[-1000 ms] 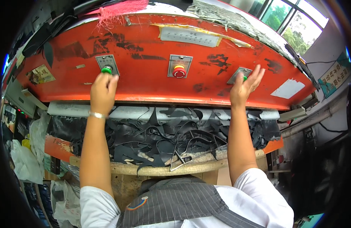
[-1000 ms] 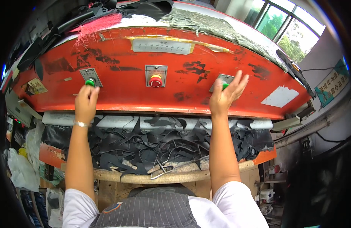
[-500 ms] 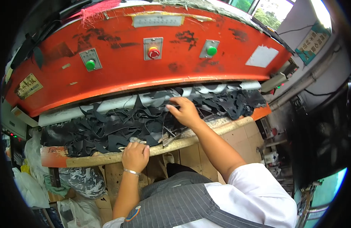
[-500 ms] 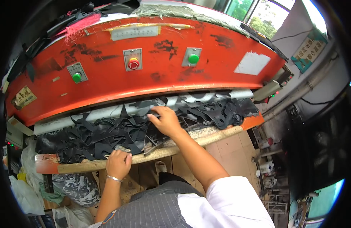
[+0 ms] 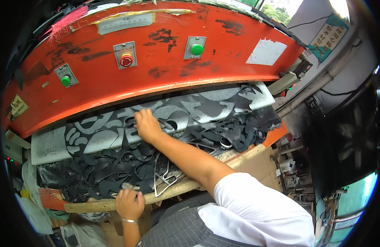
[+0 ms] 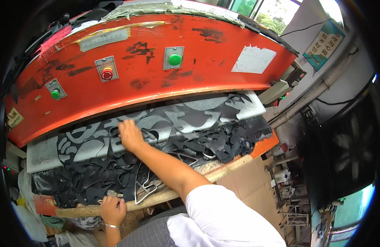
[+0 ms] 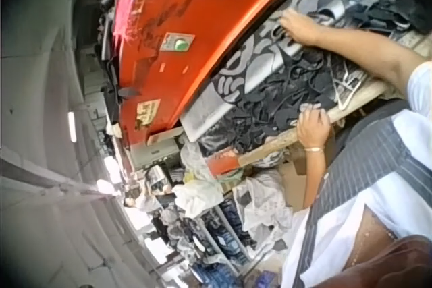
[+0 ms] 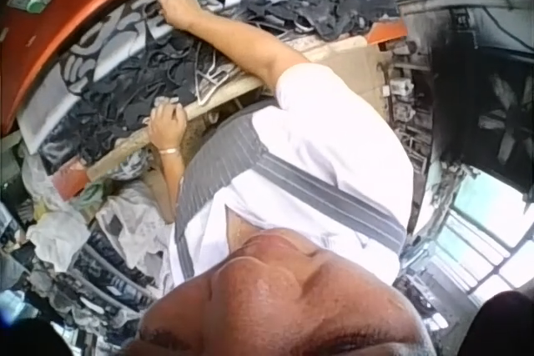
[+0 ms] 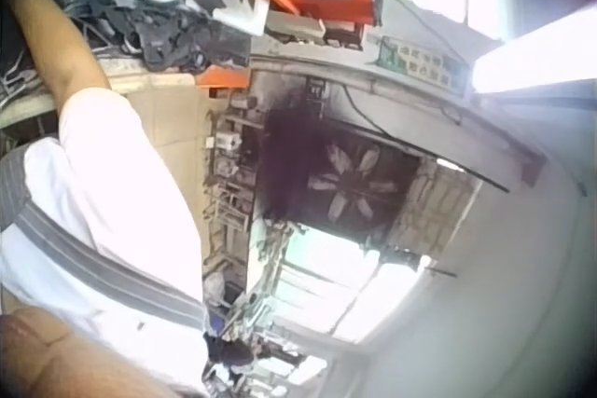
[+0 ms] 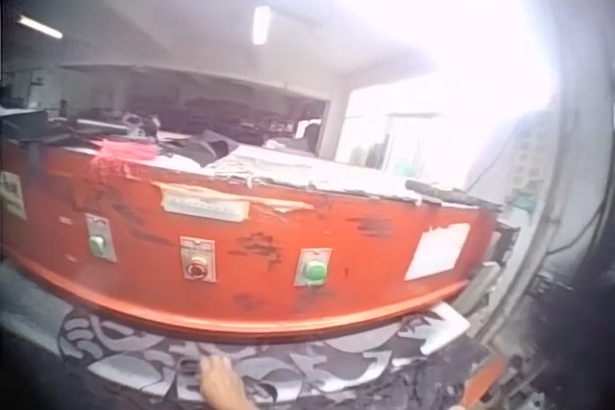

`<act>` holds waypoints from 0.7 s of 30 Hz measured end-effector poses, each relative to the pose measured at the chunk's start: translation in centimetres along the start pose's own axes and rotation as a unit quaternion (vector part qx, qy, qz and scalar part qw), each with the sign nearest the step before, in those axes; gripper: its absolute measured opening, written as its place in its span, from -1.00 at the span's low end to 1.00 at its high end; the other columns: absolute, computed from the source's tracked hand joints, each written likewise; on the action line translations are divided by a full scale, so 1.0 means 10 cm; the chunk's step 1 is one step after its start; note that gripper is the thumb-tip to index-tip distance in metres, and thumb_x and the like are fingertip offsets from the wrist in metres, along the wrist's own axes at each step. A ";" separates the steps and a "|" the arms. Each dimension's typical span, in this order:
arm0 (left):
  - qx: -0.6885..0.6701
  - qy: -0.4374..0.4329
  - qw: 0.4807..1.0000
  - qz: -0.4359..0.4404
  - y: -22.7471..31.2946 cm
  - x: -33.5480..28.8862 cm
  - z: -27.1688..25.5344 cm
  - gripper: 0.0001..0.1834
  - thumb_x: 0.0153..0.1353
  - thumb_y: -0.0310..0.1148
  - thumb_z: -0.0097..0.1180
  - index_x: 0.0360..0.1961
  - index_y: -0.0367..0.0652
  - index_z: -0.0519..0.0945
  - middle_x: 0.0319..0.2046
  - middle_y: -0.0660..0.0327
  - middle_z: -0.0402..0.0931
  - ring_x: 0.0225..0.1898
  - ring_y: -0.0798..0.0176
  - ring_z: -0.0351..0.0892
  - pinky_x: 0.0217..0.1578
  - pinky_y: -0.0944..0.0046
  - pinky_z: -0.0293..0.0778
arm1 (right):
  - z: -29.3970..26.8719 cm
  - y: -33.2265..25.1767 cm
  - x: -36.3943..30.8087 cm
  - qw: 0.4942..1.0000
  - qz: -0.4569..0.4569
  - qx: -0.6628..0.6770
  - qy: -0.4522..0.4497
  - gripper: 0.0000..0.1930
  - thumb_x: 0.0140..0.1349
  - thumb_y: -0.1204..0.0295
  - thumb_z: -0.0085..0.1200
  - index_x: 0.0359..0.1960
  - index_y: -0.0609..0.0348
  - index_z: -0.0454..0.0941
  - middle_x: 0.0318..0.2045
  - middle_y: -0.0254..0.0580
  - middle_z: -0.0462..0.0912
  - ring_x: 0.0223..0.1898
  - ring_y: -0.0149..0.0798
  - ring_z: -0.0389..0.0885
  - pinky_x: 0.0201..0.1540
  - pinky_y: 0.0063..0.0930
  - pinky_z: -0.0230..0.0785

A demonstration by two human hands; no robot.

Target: Cutting out shoe components from a leather sheet using a hydraulic clicking press and metal dies.

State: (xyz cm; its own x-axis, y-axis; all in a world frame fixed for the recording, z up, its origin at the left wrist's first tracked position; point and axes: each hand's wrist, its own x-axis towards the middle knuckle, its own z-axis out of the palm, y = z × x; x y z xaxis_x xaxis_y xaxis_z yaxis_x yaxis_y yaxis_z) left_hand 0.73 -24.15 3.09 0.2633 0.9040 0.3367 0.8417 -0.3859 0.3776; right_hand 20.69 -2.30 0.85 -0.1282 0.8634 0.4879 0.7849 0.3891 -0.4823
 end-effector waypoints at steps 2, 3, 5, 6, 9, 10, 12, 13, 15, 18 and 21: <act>-0.009 -0.012 0.999 -0.033 0.04 0.05 0.03 -0.79 -0.07 -0.33 0.24 -0.63 -0.09 0.43 -0.54 0.19 0.41 -0.42 0.03 0.42 -0.40 0.08 0.37 | -0.03 0.07 0.01 0.994 -0.096 -0.025 0.040 -0.77 0.01 0.47 0.04 -0.24 0.16 0.45 -0.29 -0.08 0.42 -0.16 0.00 0.42 -0.16 -0.25 0.43; -0.028 -0.031 0.997 -0.066 0.03 0.06 0.00 -0.83 -0.06 -0.40 0.24 -0.60 -0.13 0.46 -0.54 0.17 0.42 -0.41 0.02 0.42 -0.37 0.08 0.35 | -0.09 0.04 0.02 0.991 -0.131 0.001 0.028 -0.76 0.00 0.48 0.06 -0.23 0.16 0.46 -0.28 -0.10 0.43 -0.16 0.00 0.43 -0.16 -0.25 0.43; -0.044 0.012 0.994 -0.098 0.02 0.16 0.00 -0.86 -0.04 -0.43 0.23 -0.57 -0.16 0.49 -0.53 0.16 0.44 -0.40 0.02 0.42 -0.34 0.09 0.34 | -0.35 0.05 0.05 0.977 -0.189 0.092 -0.018 -0.67 -0.07 0.48 0.20 -0.20 0.19 0.49 -0.24 -0.12 0.47 -0.11 -0.01 0.44 -0.11 -0.27 0.43; -0.067 0.058 0.989 -0.118 0.04 0.23 0.00 -0.90 -0.02 -0.46 0.21 -0.55 -0.19 0.51 -0.51 0.15 0.46 -0.40 0.03 0.42 -0.32 0.10 0.33 | -0.55 0.16 0.08 0.976 -0.192 0.097 -0.016 -0.67 -0.07 0.48 0.20 -0.20 0.19 0.49 -0.24 -0.12 0.47 -0.11 -0.01 0.44 -0.11 -0.27 0.43; -0.084 0.104 0.979 -0.155 0.21 0.73 -0.04 -0.93 0.08 -0.50 0.19 -0.49 -0.23 0.56 -0.46 0.13 0.52 -0.37 0.05 0.44 -0.27 0.12 0.35 | -1.07 0.74 0.23 0.985 -0.102 0.103 -0.095 -0.56 -0.09 0.44 0.32 -0.10 0.16 0.55 -0.12 -0.10 0.54 -0.02 0.02 0.44 0.03 -0.23 0.38; -0.105 0.106 0.976 -0.156 0.33 0.98 -0.02 -0.94 0.08 -0.48 0.20 -0.46 -0.24 0.58 -0.45 0.12 0.52 -0.35 0.05 0.46 -0.26 0.13 0.36 | -1.21 1.05 0.31 0.989 -0.061 0.091 -0.101 -0.56 -0.06 0.42 0.33 -0.07 0.15 0.57 -0.10 -0.08 0.56 0.01 0.03 0.43 0.08 -0.22 0.35; -0.126 0.072 0.985 -0.090 0.58 1.52 0.16 -0.89 0.07 -0.44 0.24 -0.37 -0.23 0.62 -0.44 0.11 0.53 -0.31 0.04 0.50 -0.22 0.14 0.40 | -1.44 1.65 0.39 0.993 -0.016 0.053 -0.107 -0.54 -0.06 0.41 0.34 -0.04 0.15 0.58 -0.11 -0.04 0.57 0.01 0.03 0.44 0.13 -0.21 0.31; -0.144 0.052 0.986 -0.064 0.69 1.76 0.29 -0.85 0.06 -0.42 0.26 -0.33 -0.22 0.63 -0.42 0.10 0.54 -0.29 0.04 0.51 -0.20 0.15 0.41 | -1.53 1.81 0.45 0.992 -0.007 0.047 -0.121 -0.52 -0.05 0.41 0.33 -0.02 0.15 0.57 -0.10 -0.03 0.58 0.02 0.04 0.45 0.14 -0.22 0.31; -0.161 0.013 0.987 -0.006 0.84 2.23 0.66 -0.78 0.03 -0.38 0.30 -0.27 -0.20 0.64 -0.37 0.10 0.55 -0.25 0.02 0.52 -0.17 0.15 0.42 | -1.58 2.00 0.52 0.990 0.006 0.042 -0.138 -0.51 -0.05 0.40 0.33 0.00 0.15 0.57 -0.10 -0.03 0.58 0.02 0.04 0.45 0.15 -0.23 0.30; -0.126 -0.010 0.992 0.004 0.88 2.73 1.14 -0.67 -0.01 -0.31 0.35 -0.19 -0.18 0.65 -0.31 0.12 0.55 -0.17 0.02 0.50 -0.11 0.12 0.40 | -1.49 1.97 0.59 0.980 -0.013 0.068 -0.188 -0.46 -0.04 0.39 0.34 0.06 0.15 0.54 -0.06 -0.03 0.57 0.04 0.04 0.45 0.15 -0.24 0.31; -0.074 -0.022 0.996 -0.040 0.89 2.97 1.60 -0.67 0.00 -0.26 0.35 -0.19 -0.14 0.69 -0.33 0.17 0.56 -0.16 0.06 0.49 -0.10 0.15 0.39 | -1.33 2.10 0.42 0.986 -0.014 0.080 -0.148 -0.43 -0.01 0.37 0.34 0.11 0.13 0.50 -0.09 0.00 0.57 0.00 0.03 0.47 0.10 -0.25 0.35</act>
State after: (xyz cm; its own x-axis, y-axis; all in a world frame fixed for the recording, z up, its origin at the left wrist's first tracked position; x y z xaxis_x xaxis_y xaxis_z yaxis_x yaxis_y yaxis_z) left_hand 23.59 2.25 2.66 0.2203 0.9390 0.2640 0.7827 -0.3317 0.5266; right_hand 44.73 5.22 2.43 -0.3393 0.8980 0.2801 0.6755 0.4399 -0.5918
